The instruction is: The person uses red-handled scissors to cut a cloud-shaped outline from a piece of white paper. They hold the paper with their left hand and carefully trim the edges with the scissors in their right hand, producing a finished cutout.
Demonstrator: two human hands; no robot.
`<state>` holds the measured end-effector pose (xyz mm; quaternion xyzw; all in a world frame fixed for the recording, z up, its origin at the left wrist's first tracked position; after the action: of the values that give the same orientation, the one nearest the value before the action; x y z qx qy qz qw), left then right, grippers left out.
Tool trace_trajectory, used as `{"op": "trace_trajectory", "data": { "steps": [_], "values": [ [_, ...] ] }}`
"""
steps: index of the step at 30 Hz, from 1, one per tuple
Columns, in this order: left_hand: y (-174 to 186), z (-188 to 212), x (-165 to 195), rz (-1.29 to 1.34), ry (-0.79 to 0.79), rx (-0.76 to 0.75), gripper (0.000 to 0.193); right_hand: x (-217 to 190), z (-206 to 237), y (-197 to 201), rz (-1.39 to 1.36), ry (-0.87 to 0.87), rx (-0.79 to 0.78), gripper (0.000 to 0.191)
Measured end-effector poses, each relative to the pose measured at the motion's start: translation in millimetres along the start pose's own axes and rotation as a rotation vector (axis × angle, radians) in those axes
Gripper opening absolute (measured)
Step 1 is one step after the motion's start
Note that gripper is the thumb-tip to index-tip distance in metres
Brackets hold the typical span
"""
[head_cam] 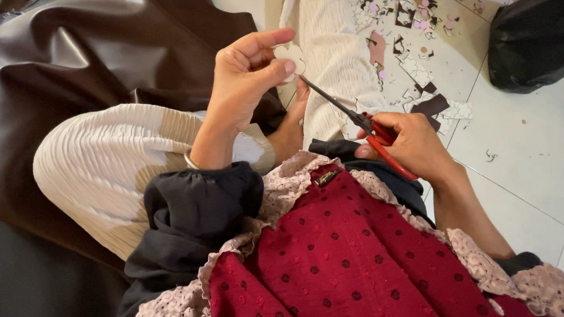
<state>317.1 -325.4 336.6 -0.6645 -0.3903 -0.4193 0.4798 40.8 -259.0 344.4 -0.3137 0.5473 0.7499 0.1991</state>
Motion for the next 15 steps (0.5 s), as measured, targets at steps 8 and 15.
{"op": "trace_trajectory", "data": {
  "steps": [8,15],
  "values": [
    [-2.2,2.7,2.6,-0.034,-0.013,0.015,0.040,0.6,1.8,-0.9,-0.048,-0.018,-0.033,0.046],
    [-5.4,5.1,6.0,-0.066,-0.008,0.018,0.039,1.5,1.1,-2.4,-0.072,-0.035,-0.065,0.047]
  ]
}}
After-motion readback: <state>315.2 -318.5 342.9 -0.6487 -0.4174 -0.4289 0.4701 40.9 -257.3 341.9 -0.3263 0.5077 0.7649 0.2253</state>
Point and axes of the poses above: each hand's wrist, its own z-axis away from the middle knuckle, its own y-axis out of the back of the hand, x = y × z, the point moved 4 cm from there along -z, towards the middle knuckle, and after that the axes turned 3 degrees about -z, right-handed, at the moved point
